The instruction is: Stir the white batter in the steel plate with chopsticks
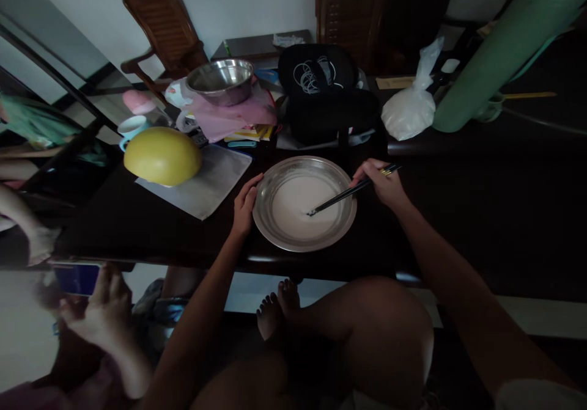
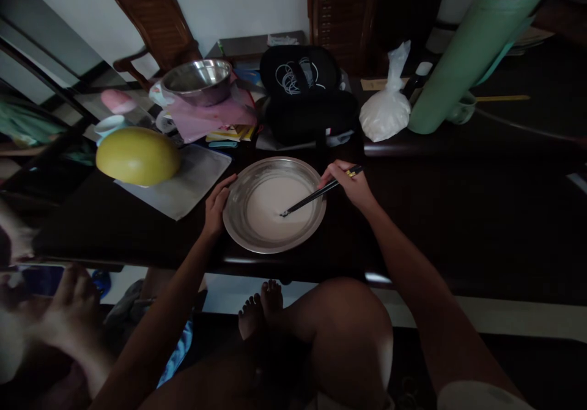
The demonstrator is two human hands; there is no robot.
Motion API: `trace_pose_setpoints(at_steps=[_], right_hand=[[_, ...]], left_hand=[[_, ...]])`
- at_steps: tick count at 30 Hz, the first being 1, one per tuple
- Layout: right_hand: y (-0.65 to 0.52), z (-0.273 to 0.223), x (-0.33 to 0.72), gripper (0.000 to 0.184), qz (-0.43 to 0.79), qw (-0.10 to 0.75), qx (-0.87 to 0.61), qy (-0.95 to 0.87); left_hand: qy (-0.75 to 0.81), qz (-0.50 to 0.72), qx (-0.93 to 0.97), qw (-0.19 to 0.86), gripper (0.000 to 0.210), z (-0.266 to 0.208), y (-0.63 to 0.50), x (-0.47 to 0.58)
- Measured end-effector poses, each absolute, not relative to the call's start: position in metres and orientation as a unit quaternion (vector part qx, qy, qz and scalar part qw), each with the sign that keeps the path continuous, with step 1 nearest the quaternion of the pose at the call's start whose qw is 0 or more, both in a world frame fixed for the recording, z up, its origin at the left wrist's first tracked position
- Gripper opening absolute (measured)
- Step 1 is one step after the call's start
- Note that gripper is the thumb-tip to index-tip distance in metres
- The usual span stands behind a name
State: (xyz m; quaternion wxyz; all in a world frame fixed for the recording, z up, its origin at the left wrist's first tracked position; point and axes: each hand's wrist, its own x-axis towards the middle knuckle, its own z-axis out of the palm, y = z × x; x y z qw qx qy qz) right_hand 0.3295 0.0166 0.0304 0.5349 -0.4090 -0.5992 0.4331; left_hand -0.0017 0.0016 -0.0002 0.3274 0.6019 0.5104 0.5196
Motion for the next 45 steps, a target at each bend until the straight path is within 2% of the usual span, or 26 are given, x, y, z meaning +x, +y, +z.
trace_pose_setpoints(at_steps=[3,6,10,16,22,28,34,40,45], right_hand=[[0.0140,0.0332,0.3264,0.038,0.415,0.502,-0.412,-0.637],[0.0144,0.0354,0.3290,0.038,0.375,0.515,-0.434,-0.637],[0.0168,0.0326,0.3333,0.044,0.401,0.549,-0.427,-0.597],[0.0132,0.0348,0.3260,0.039,0.414,0.500,-0.425,-0.631],[0.0171,0.0322,0.3318,0.040,0.403,0.554,-0.418,-0.597],[0.0135,0.0347,0.3257,0.038,0.401,0.501,-0.419,-0.642],[0.0168,0.0332,0.3306,0.041,0.397,0.557,-0.423,-0.594],[0.0137,0.0347,0.3254,0.041,0.406,0.507,-0.420,-0.634],[0.0166,0.0332,0.3312,0.038,0.385,0.556,-0.424,-0.602]], left_hand=[[0.508,0.521,0.603,0.327,0.044,0.0012,0.0011,-0.0015],[0.509,0.518,0.606,0.324,0.045,0.0025,0.0005,-0.0006],[0.510,0.519,0.603,0.326,0.045,0.0022,0.0004,0.0001],[0.515,0.519,0.597,0.330,0.046,0.0005,0.0013,-0.0003],[0.508,0.522,0.601,0.329,0.044,0.0014,0.0007,0.0000],[0.515,0.516,0.603,0.324,0.046,0.0005,0.0012,-0.0017],[0.510,0.520,0.601,0.330,0.045,-0.0023,0.0025,-0.0028],[0.505,0.523,0.601,0.331,0.045,-0.0036,0.0027,-0.0035],[0.508,0.520,0.603,0.327,0.046,-0.0007,0.0017,-0.0019]])
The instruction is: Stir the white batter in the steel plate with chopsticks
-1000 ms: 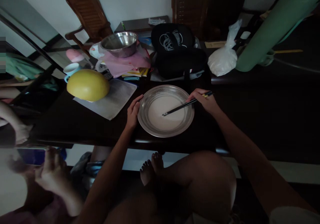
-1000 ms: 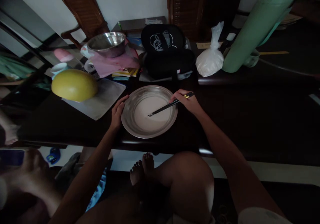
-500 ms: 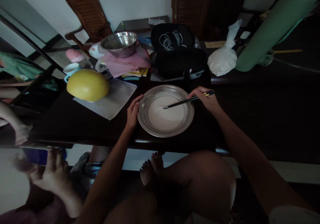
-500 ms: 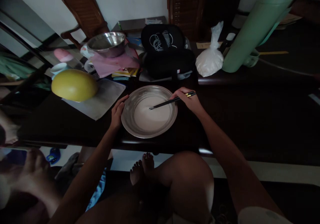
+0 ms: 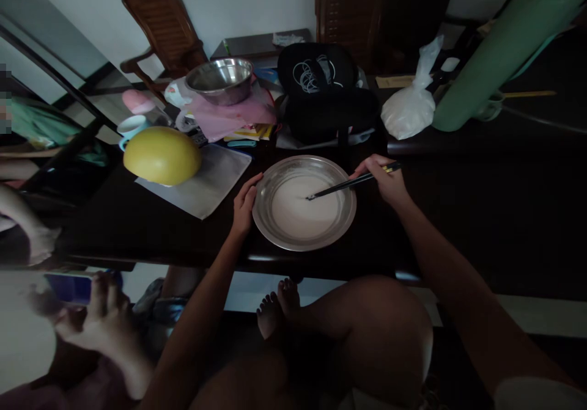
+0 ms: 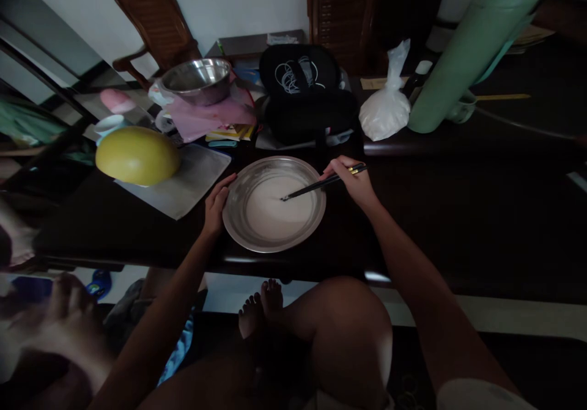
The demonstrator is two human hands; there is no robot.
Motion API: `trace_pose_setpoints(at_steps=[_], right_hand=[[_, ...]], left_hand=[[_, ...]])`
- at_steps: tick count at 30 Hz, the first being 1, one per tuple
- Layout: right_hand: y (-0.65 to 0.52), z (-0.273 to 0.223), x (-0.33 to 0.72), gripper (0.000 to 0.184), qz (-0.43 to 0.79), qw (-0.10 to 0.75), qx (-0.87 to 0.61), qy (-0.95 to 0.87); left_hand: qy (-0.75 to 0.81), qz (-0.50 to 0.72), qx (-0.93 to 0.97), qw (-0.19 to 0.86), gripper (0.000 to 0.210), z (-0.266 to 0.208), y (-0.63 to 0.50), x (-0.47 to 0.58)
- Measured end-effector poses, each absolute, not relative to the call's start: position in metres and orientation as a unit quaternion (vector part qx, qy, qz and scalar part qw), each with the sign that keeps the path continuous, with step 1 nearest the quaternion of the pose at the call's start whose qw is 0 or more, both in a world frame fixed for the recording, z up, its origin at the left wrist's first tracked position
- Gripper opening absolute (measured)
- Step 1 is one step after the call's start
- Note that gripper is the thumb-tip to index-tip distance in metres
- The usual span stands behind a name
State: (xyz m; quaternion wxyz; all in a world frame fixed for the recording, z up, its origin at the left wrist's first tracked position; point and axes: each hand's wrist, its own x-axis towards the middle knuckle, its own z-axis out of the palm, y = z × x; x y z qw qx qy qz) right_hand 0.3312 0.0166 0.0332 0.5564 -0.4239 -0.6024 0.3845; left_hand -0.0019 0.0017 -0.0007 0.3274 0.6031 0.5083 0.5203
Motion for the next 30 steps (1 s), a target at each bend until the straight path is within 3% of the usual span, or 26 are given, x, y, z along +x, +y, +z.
trace_pose_setpoints(at_steps=[7,13,19,25,30], right_hand=[[0.0152,0.0309,0.3258,0.038,0.406,0.522,-0.411,-0.628],[0.0188,0.0278,0.3327,0.036,0.401,0.567,-0.407,-0.593],[0.0145,0.0309,0.3244,0.035,0.405,0.519,-0.411,-0.630],[0.0185,0.0289,0.3318,0.037,0.405,0.569,-0.410,-0.587],[0.0143,0.0312,0.3257,0.038,0.408,0.508,-0.410,-0.638]], left_hand=[[0.507,0.523,0.599,0.332,0.044,-0.0047,0.0034,-0.0039],[0.507,0.522,0.600,0.332,0.045,-0.0037,0.0034,-0.0029],[0.511,0.520,0.600,0.329,0.045,-0.0029,0.0026,-0.0026],[0.508,0.521,0.602,0.327,0.045,-0.0032,0.0029,-0.0025],[0.512,0.519,0.600,0.330,0.045,-0.0025,0.0026,-0.0031]])
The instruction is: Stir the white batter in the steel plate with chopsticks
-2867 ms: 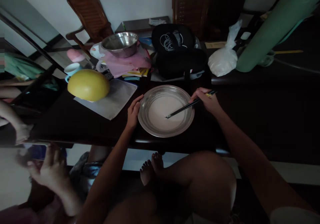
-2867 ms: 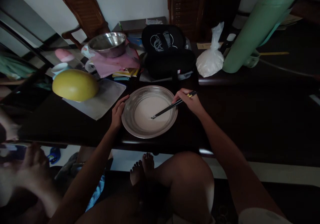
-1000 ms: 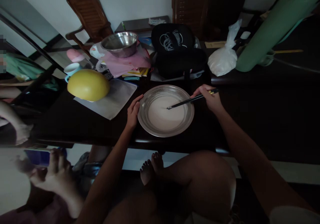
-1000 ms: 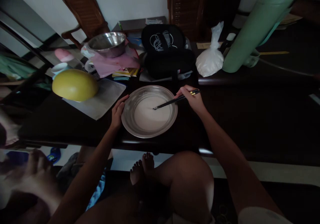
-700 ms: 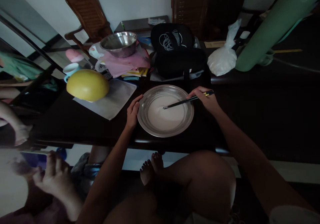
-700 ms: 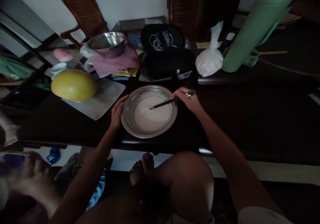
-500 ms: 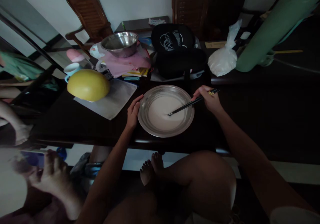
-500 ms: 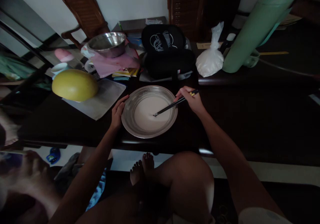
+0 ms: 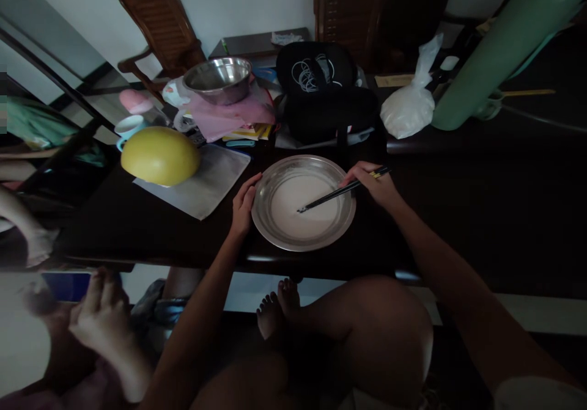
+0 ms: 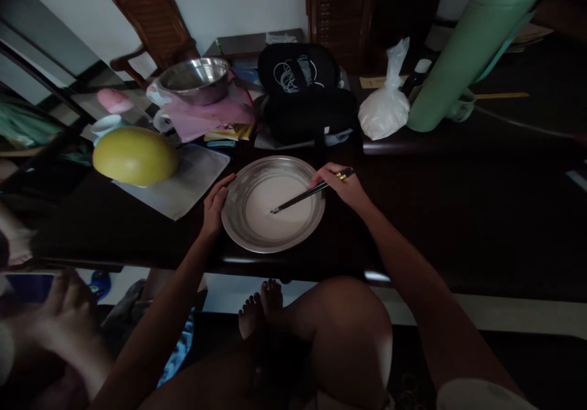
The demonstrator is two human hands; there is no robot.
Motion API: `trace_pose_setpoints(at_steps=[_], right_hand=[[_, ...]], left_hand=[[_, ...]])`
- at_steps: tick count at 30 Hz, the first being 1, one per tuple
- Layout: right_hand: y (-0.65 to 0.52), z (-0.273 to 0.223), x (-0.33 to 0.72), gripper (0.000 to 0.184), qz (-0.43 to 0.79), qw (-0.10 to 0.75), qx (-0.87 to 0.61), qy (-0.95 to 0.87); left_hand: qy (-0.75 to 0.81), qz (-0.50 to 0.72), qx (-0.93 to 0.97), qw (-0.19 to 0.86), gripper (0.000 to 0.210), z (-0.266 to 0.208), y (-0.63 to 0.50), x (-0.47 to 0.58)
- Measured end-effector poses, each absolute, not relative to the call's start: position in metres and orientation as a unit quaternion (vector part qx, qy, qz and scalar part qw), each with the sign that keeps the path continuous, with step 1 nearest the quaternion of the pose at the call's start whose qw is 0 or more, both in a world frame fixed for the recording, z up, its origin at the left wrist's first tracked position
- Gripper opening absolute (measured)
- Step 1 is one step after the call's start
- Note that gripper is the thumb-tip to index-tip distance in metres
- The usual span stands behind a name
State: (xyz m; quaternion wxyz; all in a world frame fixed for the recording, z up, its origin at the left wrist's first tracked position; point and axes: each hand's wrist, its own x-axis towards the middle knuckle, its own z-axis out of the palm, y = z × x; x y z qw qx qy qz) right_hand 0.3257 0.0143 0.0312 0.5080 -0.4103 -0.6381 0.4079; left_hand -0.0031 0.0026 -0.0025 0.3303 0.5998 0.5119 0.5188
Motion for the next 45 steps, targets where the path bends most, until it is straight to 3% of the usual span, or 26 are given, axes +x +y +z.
trace_pose_setpoints(at_steps=[7,14,20,26,31,38,45], right_hand=[[0.0188,0.0292,0.3326,0.038,0.406,0.566,-0.416,-0.585],[0.0129,0.0335,0.3251,0.035,0.374,0.489,-0.425,-0.663],[0.0168,0.0307,0.3318,0.041,0.397,0.560,-0.421,-0.593],[0.0125,0.0340,0.3241,0.038,0.387,0.500,-0.423,-0.649],[0.0156,0.0324,0.3299,0.038,0.394,0.550,-0.429,-0.598],[0.0135,0.0332,0.3251,0.037,0.380,0.494,-0.425,-0.656],[0.0155,0.0325,0.3293,0.041,0.411,0.544,-0.425,-0.595]], left_hand=[[0.509,0.522,0.599,0.332,0.044,-0.0023,0.0020,-0.0025],[0.510,0.519,0.604,0.327,0.046,-0.0026,0.0026,-0.0030],[0.513,0.519,0.597,0.334,0.046,-0.0024,0.0018,-0.0024],[0.509,0.521,0.598,0.336,0.046,-0.0052,0.0034,-0.0038],[0.509,0.522,0.598,0.333,0.045,-0.0047,0.0030,-0.0034],[0.510,0.520,0.601,0.329,0.045,-0.0033,0.0026,-0.0029],[0.511,0.521,0.596,0.334,0.045,-0.0032,0.0024,-0.0023]])
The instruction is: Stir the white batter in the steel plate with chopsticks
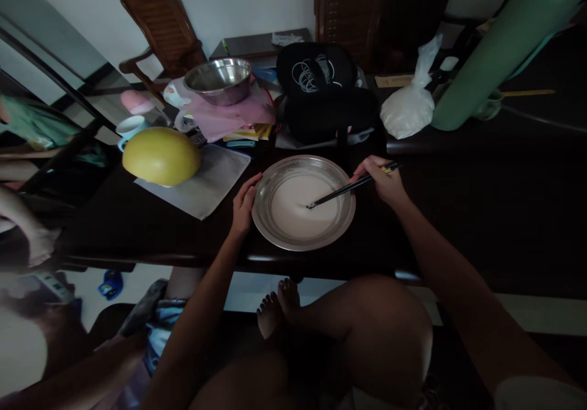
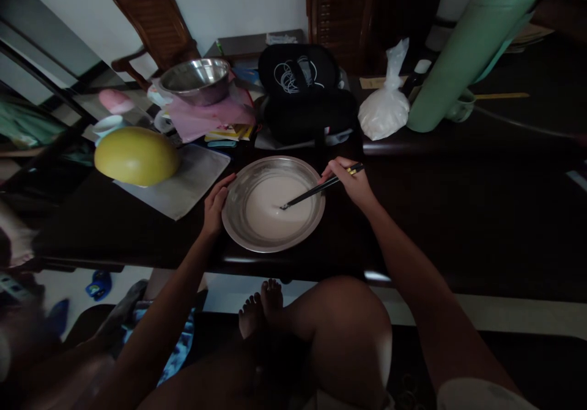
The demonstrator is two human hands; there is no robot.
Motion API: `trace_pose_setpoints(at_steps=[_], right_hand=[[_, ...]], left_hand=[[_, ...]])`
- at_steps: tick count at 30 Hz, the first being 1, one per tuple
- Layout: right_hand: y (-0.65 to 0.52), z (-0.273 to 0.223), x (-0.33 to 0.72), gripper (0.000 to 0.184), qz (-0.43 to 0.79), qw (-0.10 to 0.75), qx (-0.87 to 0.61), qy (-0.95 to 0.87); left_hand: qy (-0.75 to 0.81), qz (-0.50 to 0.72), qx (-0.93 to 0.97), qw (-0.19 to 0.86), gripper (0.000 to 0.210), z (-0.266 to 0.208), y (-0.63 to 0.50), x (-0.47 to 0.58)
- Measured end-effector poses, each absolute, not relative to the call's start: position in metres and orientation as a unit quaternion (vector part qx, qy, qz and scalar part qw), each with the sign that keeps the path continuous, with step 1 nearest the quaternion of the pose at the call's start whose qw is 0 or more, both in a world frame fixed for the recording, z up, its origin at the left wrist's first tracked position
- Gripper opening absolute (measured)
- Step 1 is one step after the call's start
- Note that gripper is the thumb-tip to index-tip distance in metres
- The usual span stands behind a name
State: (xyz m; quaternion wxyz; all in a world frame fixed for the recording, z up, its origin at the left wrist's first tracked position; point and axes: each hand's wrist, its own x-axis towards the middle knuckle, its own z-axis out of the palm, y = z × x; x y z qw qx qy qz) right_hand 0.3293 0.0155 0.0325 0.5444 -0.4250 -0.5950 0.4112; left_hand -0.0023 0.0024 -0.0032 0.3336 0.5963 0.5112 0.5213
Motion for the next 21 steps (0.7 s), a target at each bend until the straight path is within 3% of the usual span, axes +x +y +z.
trace_pose_setpoints(at_steps=[5,11,17,21], right_hand=[[0.0144,0.0326,0.3253,0.038,0.373,0.502,-0.429,-0.652],[0.0163,0.0321,0.3298,0.041,0.396,0.554,-0.428,-0.593],[0.0124,0.0354,0.3246,0.035,0.380,0.497,-0.431,-0.651],[0.0151,0.0337,0.3292,0.035,0.383,0.547,-0.432,-0.606]], left_hand=[[0.509,0.524,0.594,0.337,0.046,-0.0035,0.0026,-0.0023],[0.514,0.519,0.599,0.330,0.046,-0.0020,0.0018,-0.0015],[0.511,0.522,0.599,0.329,0.045,-0.0016,0.0017,-0.0016],[0.509,0.523,0.600,0.327,0.045,-0.0026,0.0027,-0.0019]])
